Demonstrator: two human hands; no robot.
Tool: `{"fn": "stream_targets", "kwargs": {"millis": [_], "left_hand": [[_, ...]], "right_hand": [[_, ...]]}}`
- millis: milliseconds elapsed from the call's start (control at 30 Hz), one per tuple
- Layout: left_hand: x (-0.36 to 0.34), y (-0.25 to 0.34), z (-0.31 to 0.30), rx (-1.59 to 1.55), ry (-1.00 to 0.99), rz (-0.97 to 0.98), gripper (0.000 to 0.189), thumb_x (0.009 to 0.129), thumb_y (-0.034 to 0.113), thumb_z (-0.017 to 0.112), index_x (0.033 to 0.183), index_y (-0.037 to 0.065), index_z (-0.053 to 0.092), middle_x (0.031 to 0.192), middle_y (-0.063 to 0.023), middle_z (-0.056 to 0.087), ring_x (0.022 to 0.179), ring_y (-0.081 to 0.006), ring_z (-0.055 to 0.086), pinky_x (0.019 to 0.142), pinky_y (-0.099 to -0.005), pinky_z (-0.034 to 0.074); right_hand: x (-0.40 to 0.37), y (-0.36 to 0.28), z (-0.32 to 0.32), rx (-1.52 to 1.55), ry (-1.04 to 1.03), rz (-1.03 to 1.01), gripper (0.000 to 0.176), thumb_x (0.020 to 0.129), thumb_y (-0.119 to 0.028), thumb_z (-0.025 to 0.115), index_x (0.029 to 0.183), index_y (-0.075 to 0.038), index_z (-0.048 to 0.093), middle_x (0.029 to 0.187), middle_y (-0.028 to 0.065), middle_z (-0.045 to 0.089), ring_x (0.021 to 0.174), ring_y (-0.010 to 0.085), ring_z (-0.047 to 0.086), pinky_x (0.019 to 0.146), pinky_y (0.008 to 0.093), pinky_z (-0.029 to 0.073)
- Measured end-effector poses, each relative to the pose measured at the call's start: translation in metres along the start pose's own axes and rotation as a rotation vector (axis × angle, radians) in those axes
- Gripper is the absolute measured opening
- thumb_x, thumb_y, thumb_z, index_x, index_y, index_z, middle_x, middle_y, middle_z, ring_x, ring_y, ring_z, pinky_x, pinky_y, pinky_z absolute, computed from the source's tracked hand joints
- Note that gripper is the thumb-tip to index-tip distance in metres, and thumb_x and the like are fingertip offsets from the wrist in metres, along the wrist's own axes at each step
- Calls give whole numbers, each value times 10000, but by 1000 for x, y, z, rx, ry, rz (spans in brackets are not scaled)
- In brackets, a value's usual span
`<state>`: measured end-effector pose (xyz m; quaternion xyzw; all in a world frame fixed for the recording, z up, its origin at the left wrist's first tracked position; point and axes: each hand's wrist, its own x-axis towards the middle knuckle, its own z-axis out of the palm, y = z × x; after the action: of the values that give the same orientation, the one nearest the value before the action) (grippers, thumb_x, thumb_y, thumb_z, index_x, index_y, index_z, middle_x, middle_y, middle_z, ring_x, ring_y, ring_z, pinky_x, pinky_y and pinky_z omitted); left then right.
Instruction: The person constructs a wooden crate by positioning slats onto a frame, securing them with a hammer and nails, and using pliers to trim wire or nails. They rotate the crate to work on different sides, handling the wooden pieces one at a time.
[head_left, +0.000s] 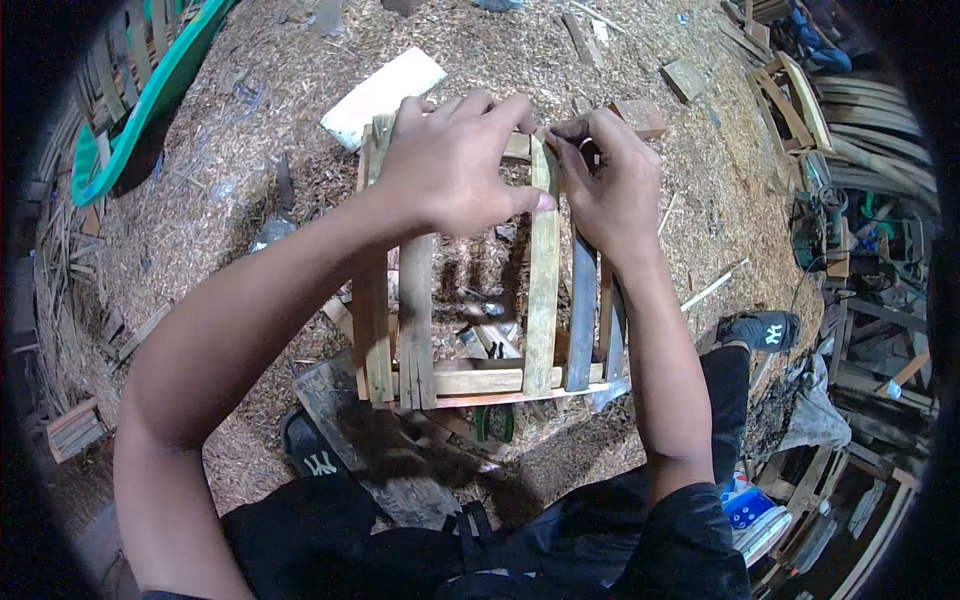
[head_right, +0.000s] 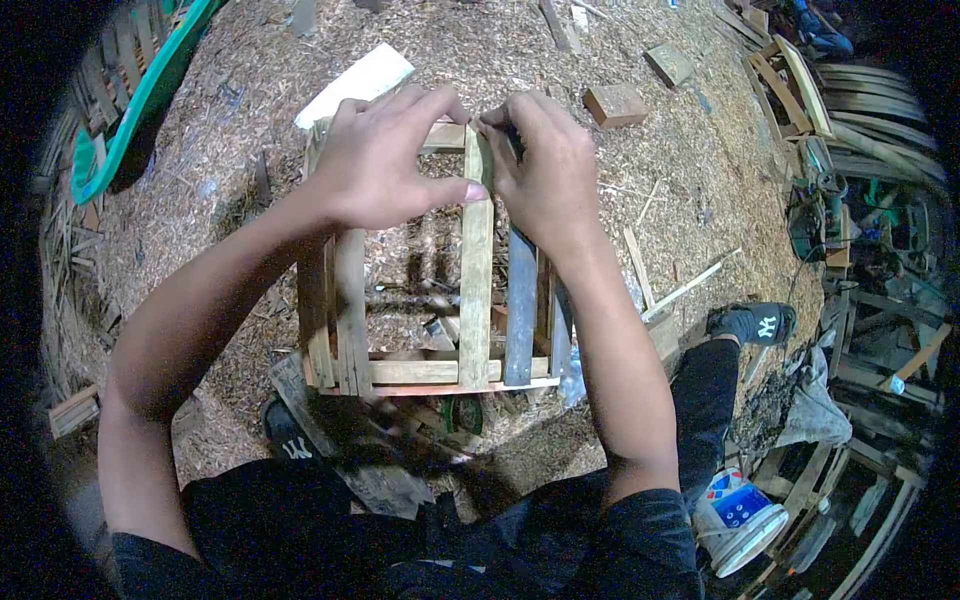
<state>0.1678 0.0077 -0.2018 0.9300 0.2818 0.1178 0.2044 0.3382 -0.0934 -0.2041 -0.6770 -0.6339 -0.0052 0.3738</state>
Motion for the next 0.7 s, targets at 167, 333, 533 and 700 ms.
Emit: {"fn": "stream_targets", "kwargs": {"millis": [167, 333, 533, 700], "left_hand": [[-1, -1, 1, -25, -3, 6, 696, 788, 569, 820, 1309, 182, 569, 1243, -102, 653, 1249, -294, 608, 1058, -518, 356], [-1, 2, -2, -18, -35, -29, 690, 796, 568, 815, 1310, 178, 569, 1263, -106, 648, 1263, -298, 601, 1065, -516, 348], [1, 2, 0, -10, -59, -34, 691, 797, 569, 813, 1311, 176, 569, 1253, -98, 644, 1265, -288, 595, 1071, -509, 341], [1, 3, -1, -2, -52, -30, 699, 794, 581, 810, 1316, 182, 571, 1251, -94, 643, 1262, -286, 591, 1067, -510, 337]], "right_hand": [[-1, 1, -1, -24, -9, -40, 106, 858, 43, 748, 926, 31, 667, 874, 137, 669, 746, 236, 674, 691, 339, 530], [1, -1, 0, -44, -7, -46, 105, 848, 31, 755, 905, 36, 667, 874, 140, 663, 770, 251, 691, 705, 344, 543], [-1, 8, 3, 13, -18, -54, 161, 804, 8, 758, 885, 23, 620, 900, 169, 631, 828, 391, 658, 716, 457, 522], [-4, 6, 1, -30, -6, -89, 166, 788, 17, 758, 891, 23, 627, 898, 165, 629, 839, 382, 659, 723, 457, 525]]}}
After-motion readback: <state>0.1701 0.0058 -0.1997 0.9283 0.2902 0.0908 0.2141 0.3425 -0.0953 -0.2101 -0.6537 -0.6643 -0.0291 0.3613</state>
